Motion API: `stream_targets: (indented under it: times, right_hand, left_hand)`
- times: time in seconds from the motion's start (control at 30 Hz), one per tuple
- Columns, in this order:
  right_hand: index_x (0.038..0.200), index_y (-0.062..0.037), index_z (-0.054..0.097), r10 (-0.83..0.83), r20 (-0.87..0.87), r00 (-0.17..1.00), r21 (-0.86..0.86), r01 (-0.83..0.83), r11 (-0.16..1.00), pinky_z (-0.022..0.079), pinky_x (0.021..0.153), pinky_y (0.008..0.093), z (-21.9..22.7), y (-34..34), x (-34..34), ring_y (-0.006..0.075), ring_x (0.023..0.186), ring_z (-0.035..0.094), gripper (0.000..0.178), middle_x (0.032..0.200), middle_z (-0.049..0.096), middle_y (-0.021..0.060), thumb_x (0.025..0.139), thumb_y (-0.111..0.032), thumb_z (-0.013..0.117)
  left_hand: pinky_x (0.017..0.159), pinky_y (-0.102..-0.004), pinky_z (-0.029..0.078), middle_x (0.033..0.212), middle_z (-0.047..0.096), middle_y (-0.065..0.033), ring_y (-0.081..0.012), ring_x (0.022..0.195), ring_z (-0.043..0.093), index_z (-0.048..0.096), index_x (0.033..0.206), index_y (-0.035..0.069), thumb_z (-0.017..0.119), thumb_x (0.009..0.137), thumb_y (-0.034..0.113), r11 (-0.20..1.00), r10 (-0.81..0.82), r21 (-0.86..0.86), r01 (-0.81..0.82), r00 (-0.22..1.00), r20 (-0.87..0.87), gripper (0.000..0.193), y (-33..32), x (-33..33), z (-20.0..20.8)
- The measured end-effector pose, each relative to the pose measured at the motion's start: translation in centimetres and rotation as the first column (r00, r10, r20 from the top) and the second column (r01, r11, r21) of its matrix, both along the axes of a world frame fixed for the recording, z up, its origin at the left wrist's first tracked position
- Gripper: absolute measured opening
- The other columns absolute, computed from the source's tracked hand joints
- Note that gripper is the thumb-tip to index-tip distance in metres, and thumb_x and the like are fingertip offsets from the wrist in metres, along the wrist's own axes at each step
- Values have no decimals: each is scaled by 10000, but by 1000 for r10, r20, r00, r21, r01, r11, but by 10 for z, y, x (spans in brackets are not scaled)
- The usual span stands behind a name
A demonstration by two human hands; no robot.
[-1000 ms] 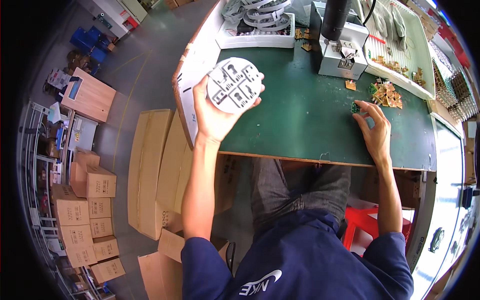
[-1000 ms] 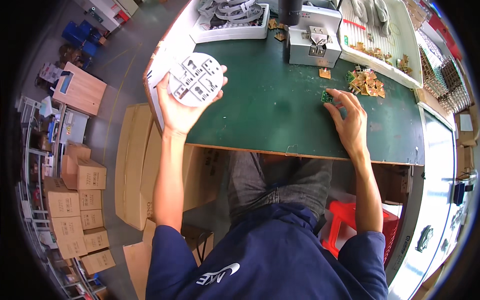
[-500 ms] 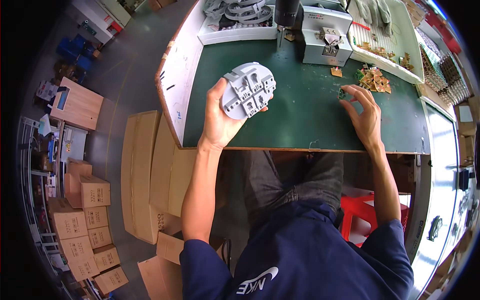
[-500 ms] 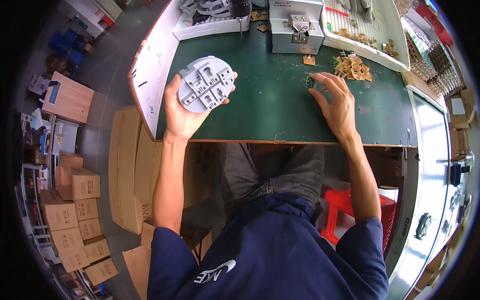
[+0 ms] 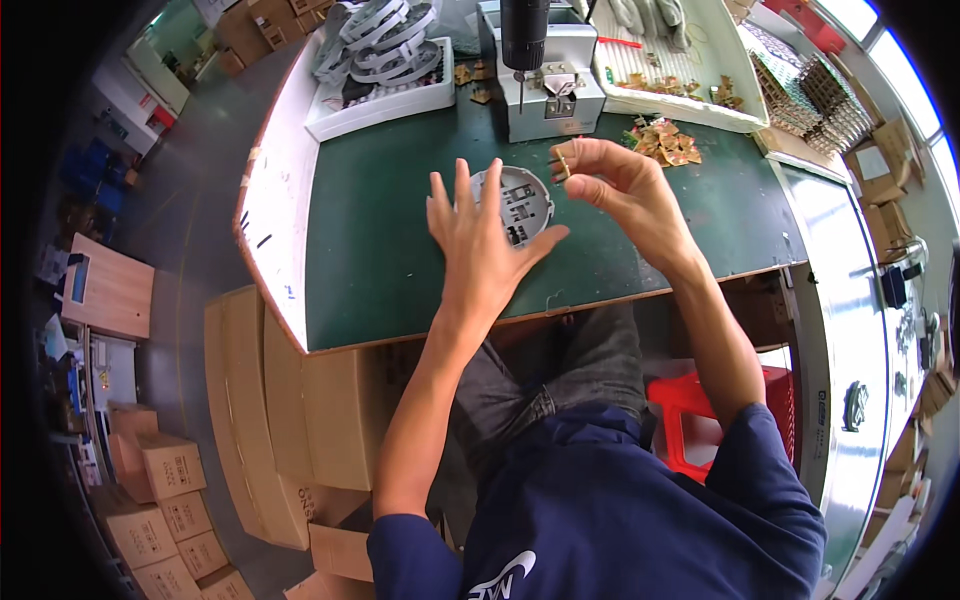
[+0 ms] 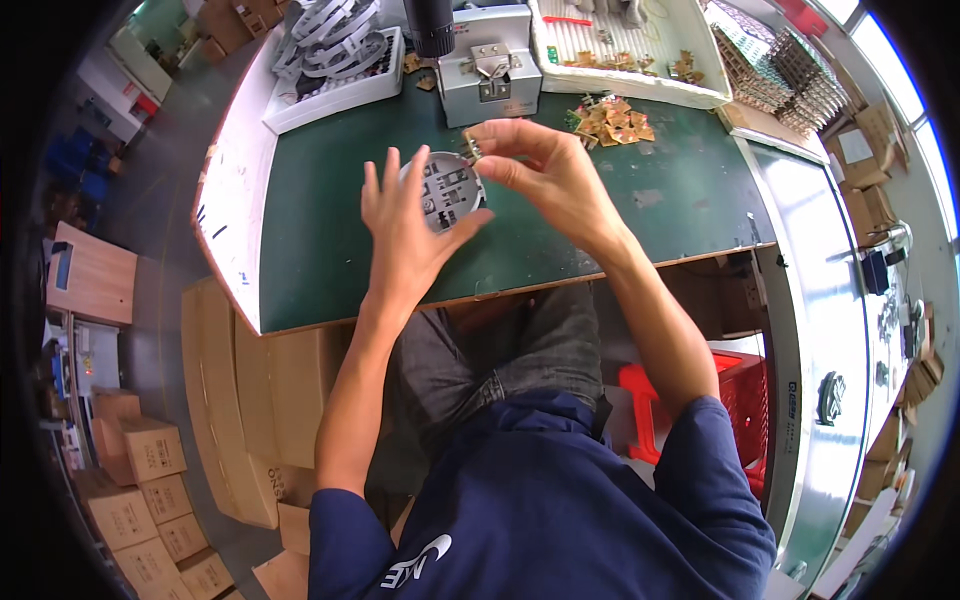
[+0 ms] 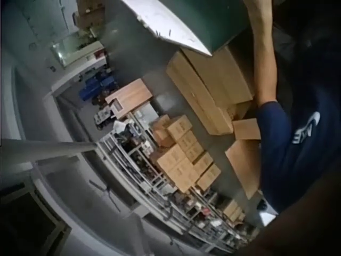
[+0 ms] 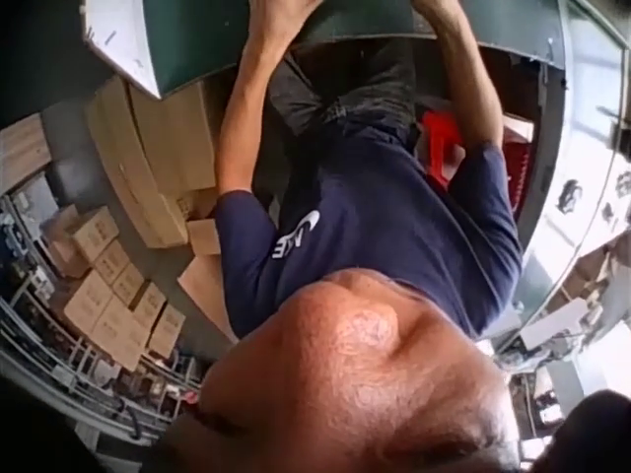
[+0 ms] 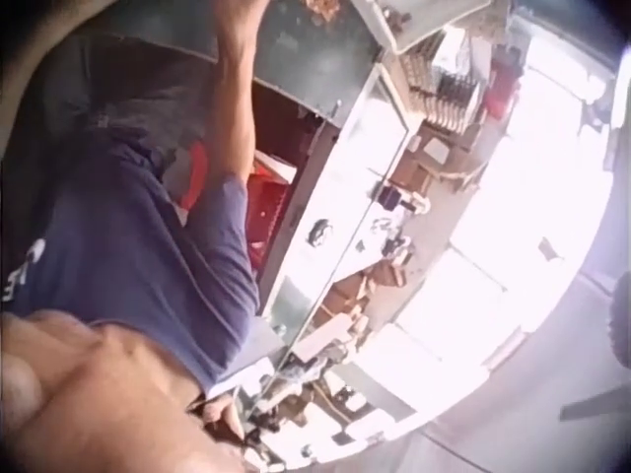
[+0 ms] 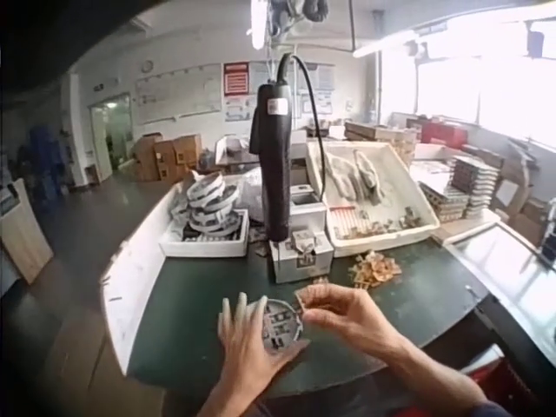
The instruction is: Picking small metallic parts and assembling them into circular bases before securing them with a pneumatic tool.
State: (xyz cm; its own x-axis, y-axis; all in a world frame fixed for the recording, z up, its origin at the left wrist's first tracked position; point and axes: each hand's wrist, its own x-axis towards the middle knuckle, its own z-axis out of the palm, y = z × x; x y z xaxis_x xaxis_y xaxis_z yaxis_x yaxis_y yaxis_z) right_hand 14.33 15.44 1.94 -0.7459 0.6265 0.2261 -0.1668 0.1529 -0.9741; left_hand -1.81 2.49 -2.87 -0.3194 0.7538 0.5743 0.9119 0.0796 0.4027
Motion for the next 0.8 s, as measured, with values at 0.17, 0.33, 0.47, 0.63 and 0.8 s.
stream_targets:
  times: [0.17,0.33,0.47,0.63,0.8]
  right_hand:
    - [1248,-29,690,78,-11,997,-50,-79,996,510,1011,305,4,-11,1,112,1093,635,326,1173,711,11,940,-108,757]
    - [1261,-23,684,131,-65,989,-53,-135,989,505,1047,325,-5,-16,-4,130,1140,633,331,1213,708,36,944,-90,747]
    - [1274,-25,681,136,-39,990,-56,-138,989,495,1065,322,-5,-22,-6,138,1160,632,349,1232,706,49,937,-83,750]
    - [1255,-12,695,-232,108,967,561,133,817,548,945,338,3,-3,-17,174,1084,680,324,1191,724,88,932,-41,708]
    - [1209,-58,725,-213,197,957,751,-7,660,580,869,386,3,17,-58,294,972,726,307,1146,723,152,906,-104,743]
  left_hand:
    - [1080,-468,458,1363,640,-128,-366,1334,533,734,1189,108,812,891,250,956,-228,265,123,880,416,339,-20,5,33]
    - [1055,-459,473,1283,681,-95,-339,1286,558,770,1068,141,800,899,201,944,-249,295,150,908,336,183,-23,10,32]
    - [1048,-458,476,1300,669,-90,-341,1276,562,772,1093,146,806,891,194,943,-224,305,135,934,278,211,-26,9,25]
    - [1102,-460,441,1424,570,-193,-354,1335,524,594,1382,12,857,847,276,979,-133,191,77,944,301,653,-27,-9,17]
    - [1119,-548,388,1454,474,-301,-456,1349,450,382,1472,-128,867,717,588,998,-55,6,54,988,142,1148,-10,-10,-4]
